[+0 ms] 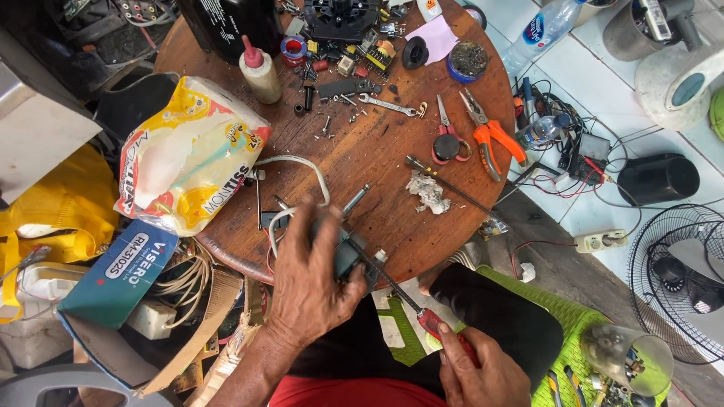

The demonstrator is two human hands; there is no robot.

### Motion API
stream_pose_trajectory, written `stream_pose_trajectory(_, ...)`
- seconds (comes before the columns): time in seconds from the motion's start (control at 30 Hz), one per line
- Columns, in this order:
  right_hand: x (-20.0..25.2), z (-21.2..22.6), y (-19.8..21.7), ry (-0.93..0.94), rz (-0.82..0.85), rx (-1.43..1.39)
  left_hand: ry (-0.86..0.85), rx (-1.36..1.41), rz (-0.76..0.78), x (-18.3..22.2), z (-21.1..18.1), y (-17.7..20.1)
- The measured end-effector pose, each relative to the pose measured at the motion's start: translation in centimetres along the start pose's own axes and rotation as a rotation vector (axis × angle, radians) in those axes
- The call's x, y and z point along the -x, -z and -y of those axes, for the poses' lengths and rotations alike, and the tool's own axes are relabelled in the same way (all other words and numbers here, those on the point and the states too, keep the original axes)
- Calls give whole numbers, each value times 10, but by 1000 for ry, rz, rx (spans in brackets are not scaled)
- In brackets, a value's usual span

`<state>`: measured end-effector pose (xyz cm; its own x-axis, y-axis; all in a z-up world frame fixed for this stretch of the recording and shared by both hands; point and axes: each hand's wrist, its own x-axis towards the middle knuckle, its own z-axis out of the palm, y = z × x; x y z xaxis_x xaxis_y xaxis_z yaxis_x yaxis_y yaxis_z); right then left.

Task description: Repairing or assembling a small electric motor using a screwdriver and pliers on a workbench.

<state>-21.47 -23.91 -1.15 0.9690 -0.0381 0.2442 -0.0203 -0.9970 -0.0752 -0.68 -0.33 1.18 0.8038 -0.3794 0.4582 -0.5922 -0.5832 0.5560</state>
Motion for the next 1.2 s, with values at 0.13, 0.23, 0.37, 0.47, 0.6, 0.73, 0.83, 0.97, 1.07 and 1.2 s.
stream_pose_trajectory(0.13,-14,-8,0,34,-104,22,150,-137,168,-9,1,3)
stream_pose_trajectory(0.23,-28,-8,10,138,-161,34,189,-233,149,-9,3,1)
stream_pose_trajectory(0.37,-35,-13,20,160,-78,-15,95,-99,26,-9,8,-3)
stream_pose_trajectory(0.47,-40,0,23,-20,45,-378,40,-49,7,-6,9,-1)
stream_pose_trajectory(0.6,-18,-44,-16,-847,635,-1347,3,3,-8,-13,12,0)
stream_pose_trajectory(0.73,-23,-42,-19,-989,672,-2130,-2,-3,-40,-12,13,0)
stream_pose_trajectory(0.83,-20,-46,-18,-1120,637,-1741,3,-23,0,-15,14,0)
stream_pose_trajectory(0.97,-44,-20,25,-334,349,-877,23,-1,83,-15,16,4)
stream_pose_trajectory(1.07,-50,6,35,3,0,-343,66,-22,109,-14,14,5)
stream_pose_trajectory(1.2,-56,20,41,144,-66,-27,122,-29,135,-16,16,6)
